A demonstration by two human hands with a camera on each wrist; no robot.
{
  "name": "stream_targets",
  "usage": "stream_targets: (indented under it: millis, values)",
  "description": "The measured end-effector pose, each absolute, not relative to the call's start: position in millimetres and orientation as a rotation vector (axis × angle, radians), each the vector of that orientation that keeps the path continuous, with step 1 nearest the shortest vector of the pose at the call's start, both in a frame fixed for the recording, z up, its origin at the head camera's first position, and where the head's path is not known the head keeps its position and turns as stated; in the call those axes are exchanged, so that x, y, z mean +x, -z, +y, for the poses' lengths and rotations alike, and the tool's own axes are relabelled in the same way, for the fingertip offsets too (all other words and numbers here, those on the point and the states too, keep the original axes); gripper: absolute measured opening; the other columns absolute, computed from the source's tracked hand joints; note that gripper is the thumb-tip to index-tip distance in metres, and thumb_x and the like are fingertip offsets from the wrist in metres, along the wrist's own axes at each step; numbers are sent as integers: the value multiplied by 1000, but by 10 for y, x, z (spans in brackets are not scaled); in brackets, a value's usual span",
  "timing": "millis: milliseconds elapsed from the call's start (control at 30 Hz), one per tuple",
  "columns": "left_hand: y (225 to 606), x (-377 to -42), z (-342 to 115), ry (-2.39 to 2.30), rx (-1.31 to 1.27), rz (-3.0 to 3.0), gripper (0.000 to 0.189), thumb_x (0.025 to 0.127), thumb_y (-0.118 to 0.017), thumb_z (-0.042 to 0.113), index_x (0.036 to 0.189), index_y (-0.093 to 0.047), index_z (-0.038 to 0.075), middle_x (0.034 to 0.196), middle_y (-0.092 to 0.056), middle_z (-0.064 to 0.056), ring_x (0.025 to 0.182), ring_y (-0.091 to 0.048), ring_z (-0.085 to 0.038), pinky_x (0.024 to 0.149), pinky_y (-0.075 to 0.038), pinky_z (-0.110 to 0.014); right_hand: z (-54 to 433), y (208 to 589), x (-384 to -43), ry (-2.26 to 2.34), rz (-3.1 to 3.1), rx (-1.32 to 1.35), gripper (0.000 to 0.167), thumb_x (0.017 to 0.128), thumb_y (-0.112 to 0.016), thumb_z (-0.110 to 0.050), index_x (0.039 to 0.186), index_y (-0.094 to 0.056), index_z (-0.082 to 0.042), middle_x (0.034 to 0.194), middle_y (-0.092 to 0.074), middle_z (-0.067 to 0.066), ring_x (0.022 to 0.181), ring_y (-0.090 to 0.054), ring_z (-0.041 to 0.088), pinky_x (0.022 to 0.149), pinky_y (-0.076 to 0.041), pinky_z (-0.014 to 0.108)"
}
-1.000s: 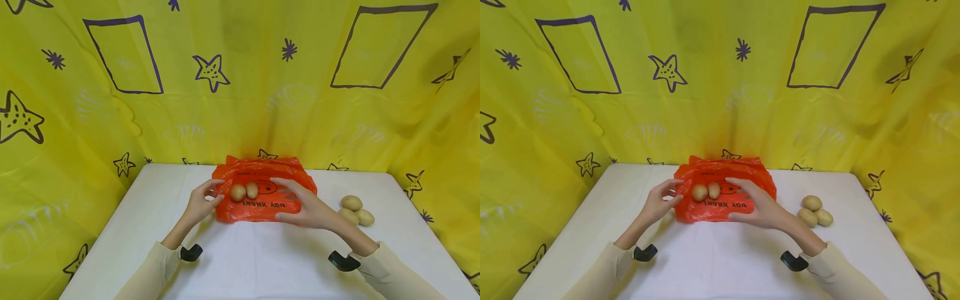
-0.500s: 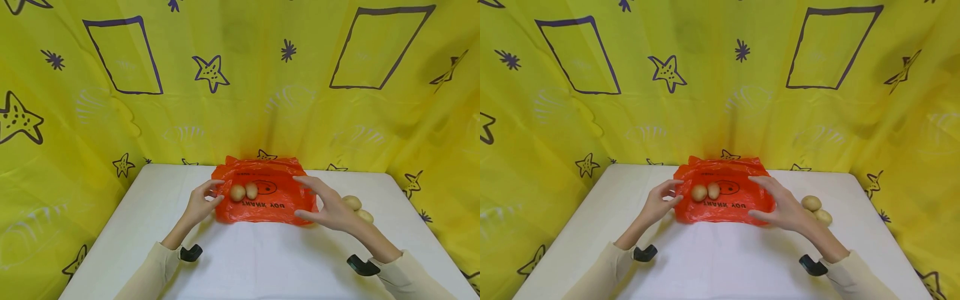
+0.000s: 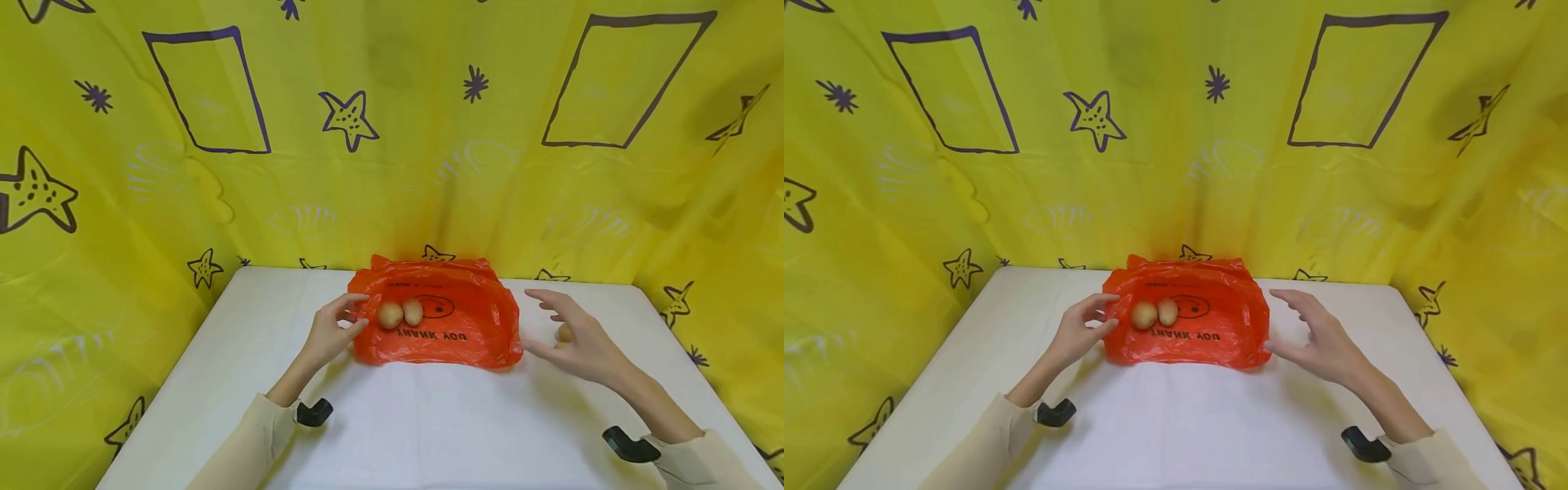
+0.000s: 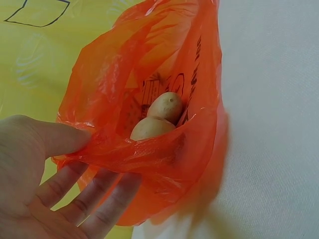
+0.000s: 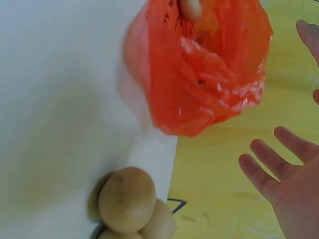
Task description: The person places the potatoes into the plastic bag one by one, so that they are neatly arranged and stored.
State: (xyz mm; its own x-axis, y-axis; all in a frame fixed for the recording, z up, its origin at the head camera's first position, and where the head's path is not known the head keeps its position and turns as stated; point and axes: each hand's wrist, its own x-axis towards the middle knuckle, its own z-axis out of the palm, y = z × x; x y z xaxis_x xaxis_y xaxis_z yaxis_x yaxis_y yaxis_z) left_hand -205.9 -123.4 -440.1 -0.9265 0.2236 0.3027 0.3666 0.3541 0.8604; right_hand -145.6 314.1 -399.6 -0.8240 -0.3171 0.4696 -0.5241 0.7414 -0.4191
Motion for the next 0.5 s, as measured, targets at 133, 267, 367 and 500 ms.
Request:
stream_targets:
  millis: [133,267,367,500]
  values:
    - [4401,-2052,-1227,1615,-532,-2478,39,89,-75,-3,125,-69,9,104,-70,-12,83,-68,-26,62,-58,-25,3271,4015,-1439,-786,-2623,591,82,77,-91,-21,149,-51,-16,142,-56,7,113,-59,23,88,-53,25]
    - [4382,-2040,-1216,1605,-526,-2479,40,88,-76,-4,125,-69,10,103,-70,-12,82,-68,-26,61,-57,-26,3391,4035,-1436,-824,-2651,544,78,80,-89,-22,148,-51,-16,143,-55,10,113,-58,26,88,-48,17]
    - [4375,-2043,-1210,1601,-531,-2476,40,88,-76,-4,124,-70,10,102,-70,-12,82,-68,-26,61,-57,-26,3479,4062,-1457,-830,-2641,535,77,80,-89,-21,147,-52,-14,142,-55,11,113,-56,14,88,-45,13]
    - [4359,-2040,-1204,1602,-528,-2478,40,88,-75,-4,124,-70,10,102,-70,-12,83,-68,-27,62,-57,-26,3589,4097,-1492,-820,-2640,538,74,81,-89,-20,146,-54,-13,141,-55,14,112,-56,15,86,-44,12]
